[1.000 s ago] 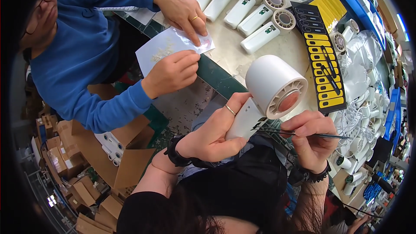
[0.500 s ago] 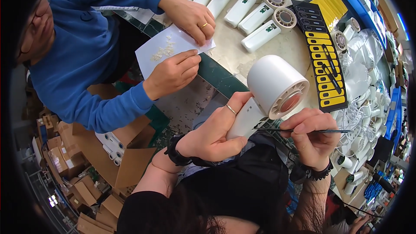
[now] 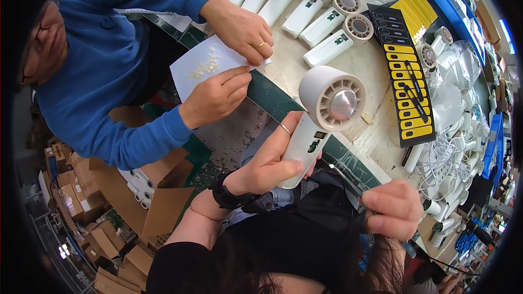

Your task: Assembling and inspecting portable handheld fans at a factory workstation.

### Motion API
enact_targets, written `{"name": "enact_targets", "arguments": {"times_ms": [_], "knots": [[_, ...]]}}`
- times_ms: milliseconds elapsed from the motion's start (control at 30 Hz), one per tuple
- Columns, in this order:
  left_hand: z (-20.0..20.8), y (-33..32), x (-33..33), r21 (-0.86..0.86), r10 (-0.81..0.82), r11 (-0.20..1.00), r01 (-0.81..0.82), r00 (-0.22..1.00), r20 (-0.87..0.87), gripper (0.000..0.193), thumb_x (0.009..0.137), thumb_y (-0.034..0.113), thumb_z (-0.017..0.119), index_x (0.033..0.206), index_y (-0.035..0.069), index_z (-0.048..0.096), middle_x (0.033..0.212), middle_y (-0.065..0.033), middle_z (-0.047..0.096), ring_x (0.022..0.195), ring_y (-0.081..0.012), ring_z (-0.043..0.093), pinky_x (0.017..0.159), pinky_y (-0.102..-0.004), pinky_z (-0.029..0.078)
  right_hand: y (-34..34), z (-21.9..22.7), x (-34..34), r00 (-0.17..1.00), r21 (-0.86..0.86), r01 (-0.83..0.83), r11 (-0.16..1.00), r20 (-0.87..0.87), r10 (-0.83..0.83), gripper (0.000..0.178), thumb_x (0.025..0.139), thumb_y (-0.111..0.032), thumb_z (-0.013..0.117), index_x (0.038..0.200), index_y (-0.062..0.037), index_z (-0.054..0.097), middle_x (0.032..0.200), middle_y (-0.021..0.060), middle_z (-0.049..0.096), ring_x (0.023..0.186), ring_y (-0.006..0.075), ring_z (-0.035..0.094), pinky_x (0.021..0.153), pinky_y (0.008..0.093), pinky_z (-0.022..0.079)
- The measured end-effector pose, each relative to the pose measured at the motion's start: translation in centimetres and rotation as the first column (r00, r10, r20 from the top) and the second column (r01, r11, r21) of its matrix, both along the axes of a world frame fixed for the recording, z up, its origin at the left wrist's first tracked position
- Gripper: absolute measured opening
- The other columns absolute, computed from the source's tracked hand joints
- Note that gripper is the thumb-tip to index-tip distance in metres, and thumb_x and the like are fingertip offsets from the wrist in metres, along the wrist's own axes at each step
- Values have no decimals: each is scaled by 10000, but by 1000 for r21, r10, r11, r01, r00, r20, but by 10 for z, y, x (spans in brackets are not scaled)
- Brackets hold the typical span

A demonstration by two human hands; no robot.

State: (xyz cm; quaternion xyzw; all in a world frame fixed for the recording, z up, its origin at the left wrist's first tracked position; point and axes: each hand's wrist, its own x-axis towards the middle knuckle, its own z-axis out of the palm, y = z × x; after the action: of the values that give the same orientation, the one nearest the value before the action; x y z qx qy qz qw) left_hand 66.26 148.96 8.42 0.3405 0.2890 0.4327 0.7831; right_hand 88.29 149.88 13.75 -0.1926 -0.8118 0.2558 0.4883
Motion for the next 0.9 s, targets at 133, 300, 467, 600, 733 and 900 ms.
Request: {"name": "enact_targets", "arguments": {"times_ms": [133, 300, 467, 600, 733, 900], "knots": [[-3, 0, -3, -12, 33, 999, -32, 995, 89, 637, 762, 100, 498, 1323, 12, 208, 962, -115, 503, 755, -144, 545, 674, -282, 465, -2, -4, -2, 998, 166, -64, 984, -8, 66, 259, 756, 16, 669, 942, -97, 530, 882, 122, 617, 622, 195, 593, 453, 236, 453], [-22, 3, -4, -110, -16, 993, 31, 991, 133, 534, 801, 85, 481, 1276, 26, 243, 955, -123, 513, 698, -163, 569, 623, -293, 487, -2, -1, -4, 1000, 188, -21, 982, -11, 23, 274, 765, 20, 665, 964, -110, 530, 914, 111, 611, 616, 181, 586, 444, 231, 455], [-53, 7, -1, -271, -113, 953, 133, 990, 86, 495, 831, 127, 501, 1252, 38, 258, 950, -138, 525, 684, -182, 590, 578, -293, 516, -5, -4, -6, 999, 180, 24, 983, -40, -17, 278, 778, 11, 659, 982, -118, 521, 918, 100, 604, 601, 162, 578, 411, 215, 446], [-57, 19, 4, -255, -168, 951, 175, 985, 48, 510, 858, 156, 509, 1280, 33, 250, 988, -143, 524, 711, -183, 595, 573, -279, 529, -6, -3, -8, 999, 165, 33, 986, -35, -28, 245, 814, -33, 647, 978, -122, 489, 901, 84, 586, 565, 147, 555, 386, 212, 434], [-54, 28, 20, -169, -162, 975, 147, 983, -82, 516, 890, 155, 498, 1325, 3, 265, 1035, -150, 515, 805, -204, 588, 663, -292, 524, -11, -7, -8, 992, 84, 91, 992, -91, -83, 217, 860, -99, 621, 976, -124, 439, 862, 70, 553, 518, 136, 510, 373, 216, 418], [-65, 37, 26, 574, 299, 807, 139, 742, -600, 494, 913, 135, 490, 1347, -44, 334, 1091, -172, 513, 1001, -247, 540, 870, -333, 452, -15, -9, -18, 952, -83, 231, 969, -187, -243, 216, 892, -150, 591, 965, -108, 392, 831, 85, 513, 483, 119, 462, 392, 200, 413]]}}
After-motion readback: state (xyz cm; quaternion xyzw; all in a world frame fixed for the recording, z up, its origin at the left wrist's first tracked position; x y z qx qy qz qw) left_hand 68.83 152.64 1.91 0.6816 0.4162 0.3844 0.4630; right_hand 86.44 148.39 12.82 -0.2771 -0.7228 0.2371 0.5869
